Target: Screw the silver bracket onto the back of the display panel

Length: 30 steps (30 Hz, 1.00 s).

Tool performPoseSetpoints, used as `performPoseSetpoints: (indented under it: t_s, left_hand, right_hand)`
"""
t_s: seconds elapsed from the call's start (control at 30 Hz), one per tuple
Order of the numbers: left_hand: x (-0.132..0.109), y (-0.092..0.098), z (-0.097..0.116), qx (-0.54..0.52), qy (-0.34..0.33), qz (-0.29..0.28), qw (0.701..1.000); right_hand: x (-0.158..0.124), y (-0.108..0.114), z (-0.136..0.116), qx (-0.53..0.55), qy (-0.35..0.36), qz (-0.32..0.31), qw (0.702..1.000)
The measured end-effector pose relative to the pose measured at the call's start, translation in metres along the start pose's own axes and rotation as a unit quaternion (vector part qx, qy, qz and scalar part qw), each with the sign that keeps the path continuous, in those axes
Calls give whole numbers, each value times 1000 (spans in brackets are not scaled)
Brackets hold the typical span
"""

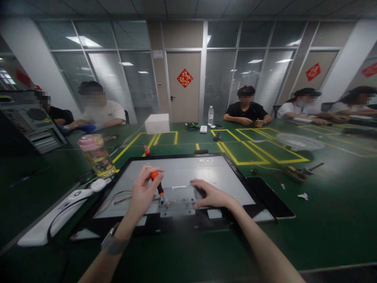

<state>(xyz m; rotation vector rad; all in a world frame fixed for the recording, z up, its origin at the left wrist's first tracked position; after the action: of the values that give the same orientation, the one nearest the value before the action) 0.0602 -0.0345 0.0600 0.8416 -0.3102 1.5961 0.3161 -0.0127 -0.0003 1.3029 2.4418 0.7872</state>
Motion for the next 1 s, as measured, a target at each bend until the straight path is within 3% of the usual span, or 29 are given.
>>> performPoseSetpoints:
  t_s: [0.13,0.3,0.5,0.67,1.0]
  left_hand:
    - [0,0,1,-43,11,-34,998]
    - [2,2,2,-10,5,4,1000]
    - [2,1,2,-54,25,-26,998]
    - [1,2,-1,-33,10,4,999]
    - [1,1,2,-44,16,-21,999]
  right_hand:
    - [0,0,2,-4,3,-1,1000]
    - [-1,0,0,-1,3,-3,1000]
    - [0,1,0,-4,5,0,1000]
    - [0,1,-2,-1,0,-1,1000]
    - [0,0,1,-6,3,6,1000]
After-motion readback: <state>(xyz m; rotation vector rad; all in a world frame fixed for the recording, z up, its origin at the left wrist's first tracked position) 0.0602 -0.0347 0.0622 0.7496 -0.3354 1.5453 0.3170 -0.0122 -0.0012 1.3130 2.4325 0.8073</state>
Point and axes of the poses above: each hand's wrist, its own x-axis towards the middle knuckle, its own y-axis out of the back of the hand, z = x × y, the point moved 1 cm from there along x, towards the middle knuckle, and after that the axes turned 6 degrees about x, right-handed, at the moved point
